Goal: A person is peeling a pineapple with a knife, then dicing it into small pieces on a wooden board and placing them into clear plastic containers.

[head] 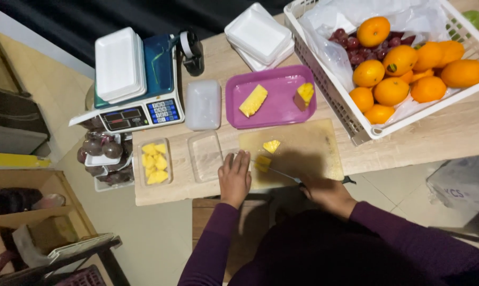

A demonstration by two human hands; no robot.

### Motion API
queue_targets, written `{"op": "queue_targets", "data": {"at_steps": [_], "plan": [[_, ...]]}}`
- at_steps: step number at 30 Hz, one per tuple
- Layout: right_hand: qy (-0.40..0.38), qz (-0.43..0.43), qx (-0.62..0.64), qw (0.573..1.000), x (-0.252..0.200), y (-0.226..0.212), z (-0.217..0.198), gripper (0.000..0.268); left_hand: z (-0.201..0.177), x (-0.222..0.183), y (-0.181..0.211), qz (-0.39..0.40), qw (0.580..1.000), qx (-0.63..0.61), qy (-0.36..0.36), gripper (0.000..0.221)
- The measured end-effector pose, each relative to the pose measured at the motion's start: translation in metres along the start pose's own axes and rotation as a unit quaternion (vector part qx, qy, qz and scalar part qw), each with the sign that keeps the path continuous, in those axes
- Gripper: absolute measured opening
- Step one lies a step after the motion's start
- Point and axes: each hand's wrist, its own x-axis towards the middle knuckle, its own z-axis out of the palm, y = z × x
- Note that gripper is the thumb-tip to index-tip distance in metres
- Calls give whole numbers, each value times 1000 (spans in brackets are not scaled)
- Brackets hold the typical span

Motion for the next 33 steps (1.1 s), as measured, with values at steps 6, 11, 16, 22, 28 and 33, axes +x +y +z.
{"op": "queue_targets", "data": {"at_steps": [6, 11, 16, 22, 28, 33], "plan": [[-10, -36, -106, 994, 5, -17, -15, 36, 19, -8, -7, -15, 998, -1, -53, 73], [-21, -12, -95, 995, 16, -23, -21, 28, 22, 5, -10, -28, 996, 0, -89, 71], [-10, -5, -95, 995, 29, -1, 18, 30, 19, 5, -6, -45, 989, 10, -141, 67], [-31, -23, -63, 997, 28, -13, -5, 35, -25, 28, 14, -64, 989, -72, -111, 81], [-60, 3, -68, 996, 15, -29, -26, 41, -14, 39, 45, -103, 968, -48, -223, 79], [-87, 16, -10, 996, 9, -46, -46, 44, 43, 29, 21, 27, 983, -177, -48, 47]]}}
